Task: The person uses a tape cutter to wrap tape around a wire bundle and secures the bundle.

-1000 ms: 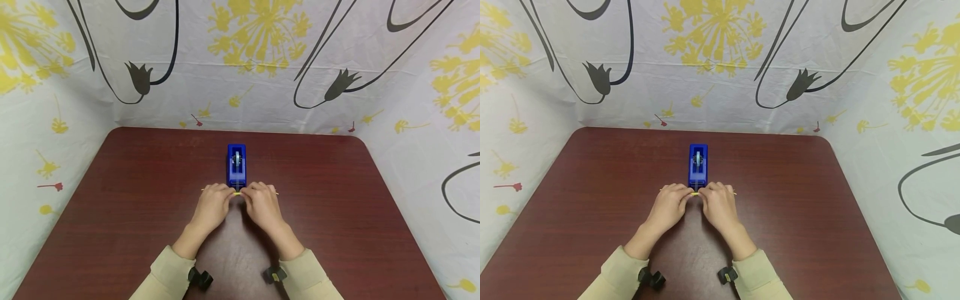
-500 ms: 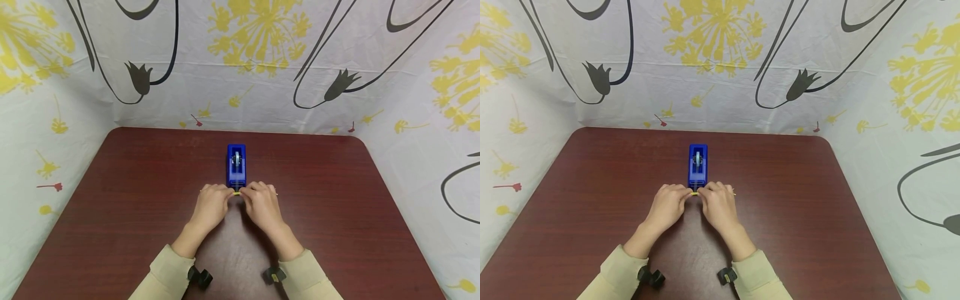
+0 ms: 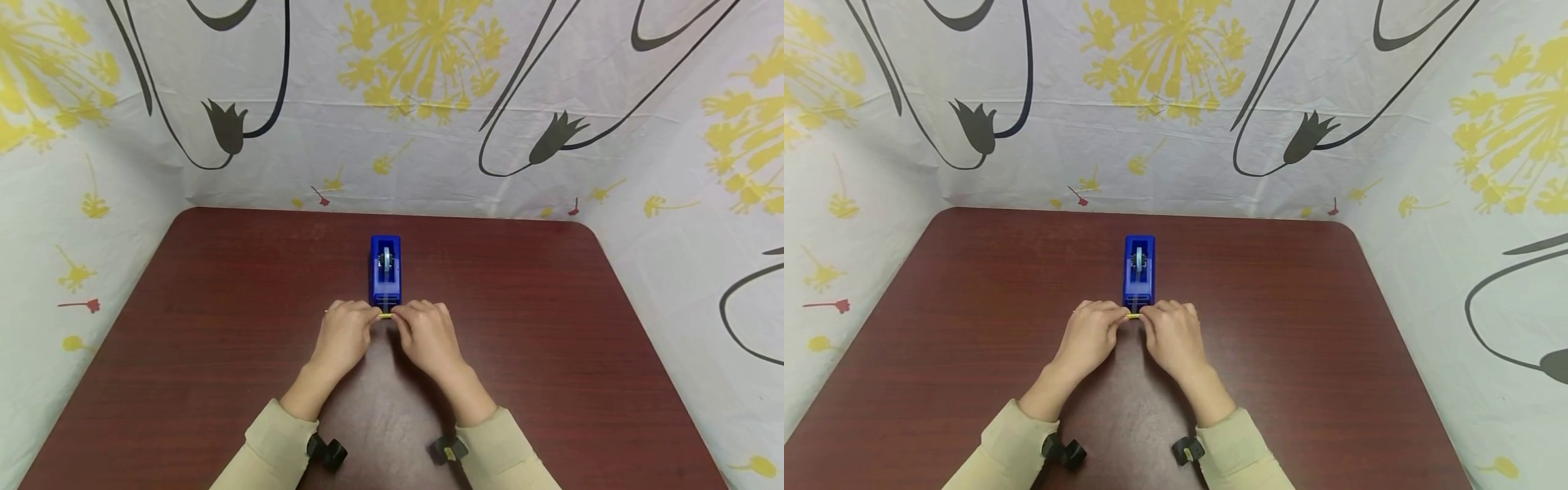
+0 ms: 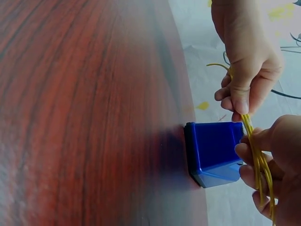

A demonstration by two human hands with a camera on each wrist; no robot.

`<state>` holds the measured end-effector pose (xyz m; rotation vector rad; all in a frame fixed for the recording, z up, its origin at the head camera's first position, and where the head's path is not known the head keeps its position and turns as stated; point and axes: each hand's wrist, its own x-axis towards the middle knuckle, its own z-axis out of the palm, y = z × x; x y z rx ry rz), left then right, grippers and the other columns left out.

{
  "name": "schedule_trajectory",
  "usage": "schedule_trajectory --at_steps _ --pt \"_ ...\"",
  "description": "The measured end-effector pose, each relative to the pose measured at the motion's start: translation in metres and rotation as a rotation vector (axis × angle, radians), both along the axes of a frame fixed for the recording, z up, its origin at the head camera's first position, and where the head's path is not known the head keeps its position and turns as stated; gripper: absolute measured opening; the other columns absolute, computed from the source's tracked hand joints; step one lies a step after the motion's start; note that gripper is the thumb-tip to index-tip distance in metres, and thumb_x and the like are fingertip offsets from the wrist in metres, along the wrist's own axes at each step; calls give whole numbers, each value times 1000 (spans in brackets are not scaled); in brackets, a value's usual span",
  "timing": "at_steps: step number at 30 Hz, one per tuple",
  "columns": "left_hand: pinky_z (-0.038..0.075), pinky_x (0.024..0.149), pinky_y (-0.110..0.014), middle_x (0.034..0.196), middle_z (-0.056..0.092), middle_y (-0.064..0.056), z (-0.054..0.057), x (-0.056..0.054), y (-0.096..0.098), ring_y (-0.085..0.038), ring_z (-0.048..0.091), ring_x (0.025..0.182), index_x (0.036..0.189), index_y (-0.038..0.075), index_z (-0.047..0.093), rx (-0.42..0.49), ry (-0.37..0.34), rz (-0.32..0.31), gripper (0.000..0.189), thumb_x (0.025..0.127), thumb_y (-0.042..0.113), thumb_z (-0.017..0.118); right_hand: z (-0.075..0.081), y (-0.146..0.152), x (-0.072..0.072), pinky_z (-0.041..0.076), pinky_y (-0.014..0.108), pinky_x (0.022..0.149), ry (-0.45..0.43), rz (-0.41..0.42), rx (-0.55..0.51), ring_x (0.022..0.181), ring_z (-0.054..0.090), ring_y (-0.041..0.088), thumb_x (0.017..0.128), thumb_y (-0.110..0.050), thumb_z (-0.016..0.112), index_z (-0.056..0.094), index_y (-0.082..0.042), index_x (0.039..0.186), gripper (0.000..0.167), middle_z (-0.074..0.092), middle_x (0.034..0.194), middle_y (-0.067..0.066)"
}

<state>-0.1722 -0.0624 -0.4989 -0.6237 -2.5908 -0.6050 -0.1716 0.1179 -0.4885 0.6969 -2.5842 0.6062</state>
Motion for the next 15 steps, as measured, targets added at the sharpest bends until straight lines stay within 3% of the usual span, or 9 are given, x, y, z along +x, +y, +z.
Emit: schedule_trajectory --at_steps 15 --pt "49 77 -41 88 72 -4 1 0 1 -25 68 80 97 7 77 15 -75 9 11 97 14 68 -4 0 -2 44 38 65 19 -1 -76 74 65 21 92 -13 75 77 -9 89 6 71 81 1"
